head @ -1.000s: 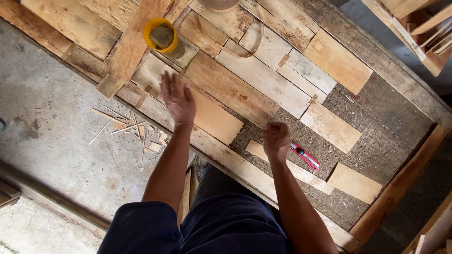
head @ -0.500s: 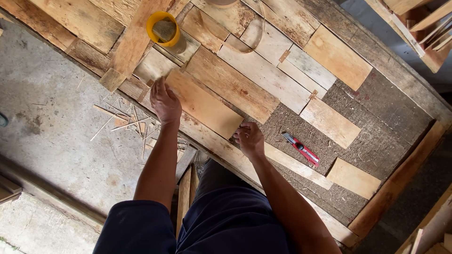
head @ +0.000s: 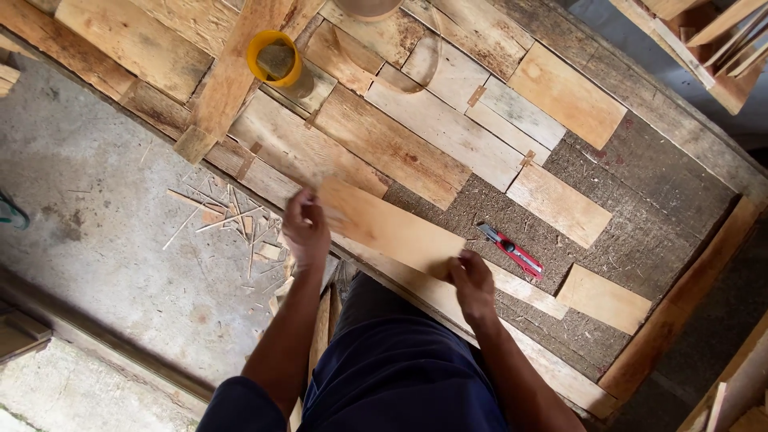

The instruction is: Applying thin wood veneer strips to a surface to create a mosaic or patterned wood design.

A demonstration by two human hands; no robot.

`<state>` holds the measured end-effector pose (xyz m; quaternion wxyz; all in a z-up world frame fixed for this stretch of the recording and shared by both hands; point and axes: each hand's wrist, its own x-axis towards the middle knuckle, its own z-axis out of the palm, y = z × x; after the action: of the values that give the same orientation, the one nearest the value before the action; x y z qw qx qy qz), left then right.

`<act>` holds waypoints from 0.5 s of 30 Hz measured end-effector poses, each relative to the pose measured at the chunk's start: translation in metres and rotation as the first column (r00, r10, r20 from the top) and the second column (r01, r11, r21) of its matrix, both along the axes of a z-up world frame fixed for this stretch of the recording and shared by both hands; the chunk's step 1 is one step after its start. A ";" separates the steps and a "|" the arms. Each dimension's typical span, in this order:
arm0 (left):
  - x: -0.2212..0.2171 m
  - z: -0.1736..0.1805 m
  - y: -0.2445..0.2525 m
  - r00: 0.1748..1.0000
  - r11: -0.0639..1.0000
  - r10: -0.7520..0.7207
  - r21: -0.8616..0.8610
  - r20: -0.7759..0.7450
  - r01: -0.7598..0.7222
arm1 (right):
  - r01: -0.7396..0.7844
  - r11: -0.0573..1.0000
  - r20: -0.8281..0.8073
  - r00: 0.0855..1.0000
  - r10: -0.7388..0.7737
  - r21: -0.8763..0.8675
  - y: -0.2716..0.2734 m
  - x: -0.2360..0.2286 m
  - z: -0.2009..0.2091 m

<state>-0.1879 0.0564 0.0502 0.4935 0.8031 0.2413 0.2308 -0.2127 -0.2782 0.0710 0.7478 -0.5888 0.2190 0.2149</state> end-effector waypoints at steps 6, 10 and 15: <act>-0.029 -0.097 -0.056 0.961 0.742 -0.268 -0.650 -0.067 0.161 | 0.259 0.945 0.099 0.965 -0.244 -0.198 -0.092 -0.049 -0.065; -0.011 -0.055 -0.091 0.924 0.663 -0.382 -0.698 -0.005 0.271 | 0.356 0.904 0.118 0.934 -0.337 -0.236 -0.127 -0.056 -0.070; 0.009 -0.072 -0.098 0.960 0.635 -0.269 -0.736 0.072 0.233 | 0.225 0.751 0.115 0.974 -0.196 -0.620 -0.130 -0.029 -0.005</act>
<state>-0.1788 -0.0421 -0.0219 0.7971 0.5654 0.2106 0.0249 -0.2414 -0.4082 0.0659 0.5317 -0.7806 0.3270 0.0312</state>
